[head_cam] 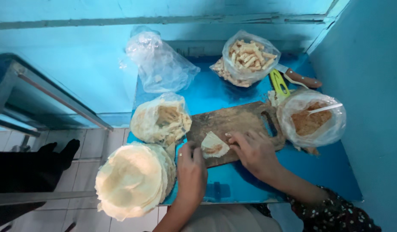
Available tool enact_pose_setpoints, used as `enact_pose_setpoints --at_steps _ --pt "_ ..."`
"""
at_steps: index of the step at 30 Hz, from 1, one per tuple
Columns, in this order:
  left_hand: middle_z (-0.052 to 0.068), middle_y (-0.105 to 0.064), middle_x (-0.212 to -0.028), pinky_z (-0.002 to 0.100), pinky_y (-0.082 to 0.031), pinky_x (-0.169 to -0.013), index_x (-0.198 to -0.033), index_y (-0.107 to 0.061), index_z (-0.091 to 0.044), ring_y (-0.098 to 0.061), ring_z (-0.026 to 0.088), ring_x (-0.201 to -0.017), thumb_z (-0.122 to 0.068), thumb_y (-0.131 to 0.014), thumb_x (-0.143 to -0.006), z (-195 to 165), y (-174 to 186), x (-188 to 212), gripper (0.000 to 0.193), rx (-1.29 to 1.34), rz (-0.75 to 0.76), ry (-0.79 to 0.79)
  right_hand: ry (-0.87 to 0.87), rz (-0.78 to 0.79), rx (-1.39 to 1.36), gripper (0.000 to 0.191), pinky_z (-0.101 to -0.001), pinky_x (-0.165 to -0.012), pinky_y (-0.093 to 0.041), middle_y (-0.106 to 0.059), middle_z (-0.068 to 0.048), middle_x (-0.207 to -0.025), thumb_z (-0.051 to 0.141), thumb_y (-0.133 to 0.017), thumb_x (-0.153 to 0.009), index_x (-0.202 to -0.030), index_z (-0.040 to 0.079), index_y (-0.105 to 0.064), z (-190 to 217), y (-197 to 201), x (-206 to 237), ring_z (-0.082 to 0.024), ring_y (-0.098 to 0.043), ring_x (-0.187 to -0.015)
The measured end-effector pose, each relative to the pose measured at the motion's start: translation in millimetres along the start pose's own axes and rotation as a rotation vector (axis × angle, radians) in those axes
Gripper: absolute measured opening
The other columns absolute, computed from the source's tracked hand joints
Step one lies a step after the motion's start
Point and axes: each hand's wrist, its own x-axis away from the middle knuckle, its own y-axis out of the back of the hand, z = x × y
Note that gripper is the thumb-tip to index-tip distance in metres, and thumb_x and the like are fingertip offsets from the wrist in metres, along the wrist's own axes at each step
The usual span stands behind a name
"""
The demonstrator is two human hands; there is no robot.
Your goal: The person sits at a small blue table and folds filled pastry wrappers one at a time. They take a thin wrapper, place filling from a plastic-covered bowl onto it, fold the wrapper over into a triangle, and set the folded piece aside with other completed pieces.
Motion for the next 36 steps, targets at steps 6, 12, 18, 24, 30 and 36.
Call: enact_pose_setpoints --at_steps 6,12,18,24,30,36 --pt "0.024 -0.062 -0.109 0.050 -0.049 -0.087 -0.113 -0.062 0.004 -0.059 0.044 -0.103 0.004 -0.060 -0.086 -4.5 -0.4 -1.0 0.027 0.064 0.010 -0.013 -0.028 0.004 -0.128 0.032 -0.0436 -0.073 -0.051 -0.071 -0.002 -0.090 0.015 -0.072 -0.088 -0.119 0.012 -0.065 4.2 -3.4 -5.1 -0.028 -0.067 -0.086" --pt "0.024 -0.068 -0.111 0.045 -0.056 -0.082 -0.126 -0.059 0.002 -0.069 0.040 -0.103 0.001 -0.057 -0.097 -10.0 7.1 -6.3 0.029 0.424 -0.020 0.127 -0.382 0.138 -0.509 0.041 -0.0300 -0.070 -0.058 -0.073 -0.002 -0.088 0.010 -0.073 -0.087 -0.126 0.009 -0.060 -5.8 -10.1 -7.0 -0.014 -0.073 -0.080" --pt "0.020 -0.073 -0.115 0.041 -0.058 -0.085 -0.128 -0.060 -0.001 -0.073 0.036 -0.107 0.002 -0.054 -0.100 -12.3 6.1 -5.7 0.029 0.513 -0.072 0.161 -0.485 0.155 -0.859 0.039 -0.0283 -0.072 -0.055 -0.069 -0.003 -0.095 0.007 -0.070 -0.092 -0.128 0.006 -0.056 -16.5 -23.5 -1.2 -0.011 -0.068 -0.085" --pt "0.021 -0.072 -0.116 0.042 -0.056 -0.087 -0.130 -0.061 -0.001 -0.071 0.038 -0.106 0.001 -0.057 -0.099 -10.7 -10.1 -4.4 0.031 0.441 -0.090 0.107 -0.472 0.079 -1.094 0.039 -0.0274 -0.085 -0.055 -0.067 -0.004 -0.104 -0.001 -0.069 -0.091 -0.127 0.005 -0.053 -27.0 -37.9 4.3 -0.011 -0.067 -0.097" --pt "0.023 -0.064 -0.114 0.046 -0.053 -0.088 -0.134 -0.058 0.001 -0.063 0.042 -0.105 0.004 -0.058 -0.093 -7.7 -21.4 -1.5 0.041 0.329 -0.017 0.042 -0.474 0.053 -1.139 0.036 -0.0282 -0.086 -0.057 -0.070 -0.007 -0.105 -0.002 -0.067 -0.094 -0.127 0.003 -0.054 -23.3 -46.3 8.9 -0.015 -0.072 -0.100" --pt "0.023 -0.057 -0.134 0.044 -0.051 -0.095 -0.109 -0.062 0.008 -0.059 0.039 -0.113 0.004 -0.062 -0.091 -12.1 -12.4 -5.0 0.018 0.157 -0.033 -0.046 -0.149 0.020 -0.539 0.032 -0.0296 -0.077 -0.062 -0.076 -0.005 -0.103 0.005 -0.074 -0.090 -0.119 0.008 -0.061 -8.7 -42.7 3.2 -0.017 -0.078 -0.096"
